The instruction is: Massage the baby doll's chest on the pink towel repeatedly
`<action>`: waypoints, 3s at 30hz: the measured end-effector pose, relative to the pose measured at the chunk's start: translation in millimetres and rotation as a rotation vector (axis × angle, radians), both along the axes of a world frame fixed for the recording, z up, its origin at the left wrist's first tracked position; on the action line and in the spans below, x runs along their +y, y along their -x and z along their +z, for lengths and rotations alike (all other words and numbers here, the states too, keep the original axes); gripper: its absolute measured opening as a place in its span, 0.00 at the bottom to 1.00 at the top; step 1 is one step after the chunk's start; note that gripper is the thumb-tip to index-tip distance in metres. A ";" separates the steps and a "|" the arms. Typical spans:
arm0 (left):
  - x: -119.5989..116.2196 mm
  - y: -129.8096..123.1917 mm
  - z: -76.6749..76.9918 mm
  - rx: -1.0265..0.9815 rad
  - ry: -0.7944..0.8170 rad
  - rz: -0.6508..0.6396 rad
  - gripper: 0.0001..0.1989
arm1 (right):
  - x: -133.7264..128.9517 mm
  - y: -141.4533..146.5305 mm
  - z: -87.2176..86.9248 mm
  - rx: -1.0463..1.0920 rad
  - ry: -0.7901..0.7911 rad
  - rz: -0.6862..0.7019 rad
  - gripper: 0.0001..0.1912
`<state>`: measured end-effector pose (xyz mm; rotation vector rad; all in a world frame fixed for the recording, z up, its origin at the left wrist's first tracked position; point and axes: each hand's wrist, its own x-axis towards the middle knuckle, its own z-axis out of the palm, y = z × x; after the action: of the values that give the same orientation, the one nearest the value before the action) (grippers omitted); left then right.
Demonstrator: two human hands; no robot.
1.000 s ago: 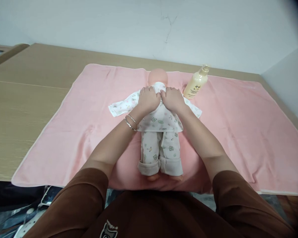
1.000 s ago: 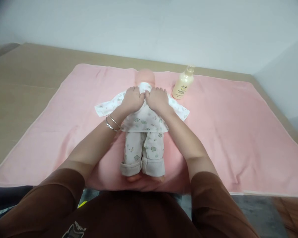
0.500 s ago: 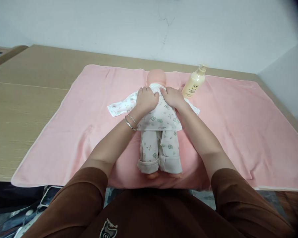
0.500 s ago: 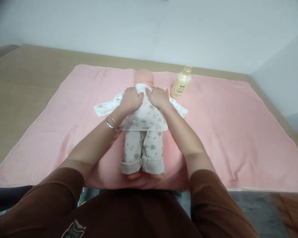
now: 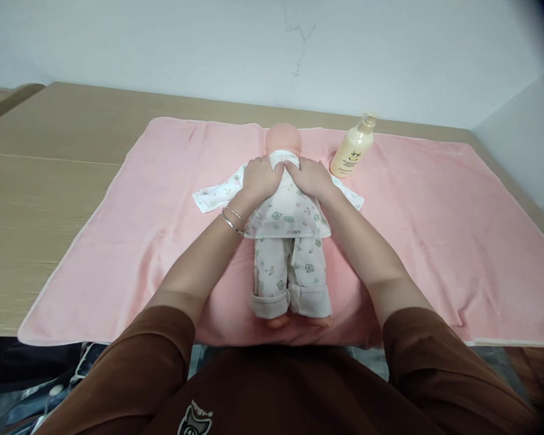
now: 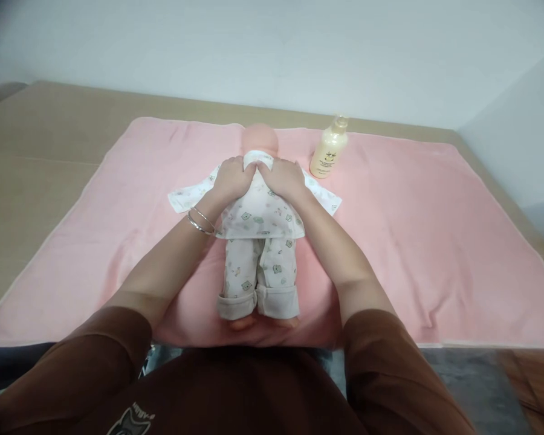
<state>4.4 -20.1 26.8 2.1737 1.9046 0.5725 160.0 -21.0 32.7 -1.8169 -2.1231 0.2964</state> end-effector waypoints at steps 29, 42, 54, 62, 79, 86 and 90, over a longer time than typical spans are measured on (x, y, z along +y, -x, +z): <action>-8.0 1.0 10.0 0.110 0.123 -0.209 0.31 | -16.1 13.0 3.8 -0.091 -0.041 -0.057 0.32; -18.7 -8.0 14.0 0.095 0.109 -0.116 0.31 | 1.0 -1.2 -2.9 -0.002 -0.010 -0.057 0.37; -15.1 -11.0 -1.2 -0.006 -0.062 -0.032 0.25 | -2.4 -1.4 5.6 0.020 0.043 -0.004 0.32; -3.4 -3.6 -2.8 -0.049 -0.018 -0.047 0.24 | -27.4 17.0 10.9 -0.173 -0.080 -0.048 0.30; -17.6 -10.7 0.7 0.016 -0.078 -0.027 0.27 | -1.4 -4.8 2.3 0.075 -0.007 0.040 0.32; -9.5 -4.7 -5.5 -0.076 -0.051 -0.048 0.26 | -2.8 -6.1 4.5 0.017 -0.016 0.001 0.34; 13.4 13.2 -10.6 -0.203 0.032 -0.103 0.25 | -22.0 13.3 6.3 -0.134 -0.104 0.027 0.29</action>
<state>-8.9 -6.7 16.2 2.0906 1.6766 0.7092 146.7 -43.0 39.1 -1.7954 -2.2098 0.0703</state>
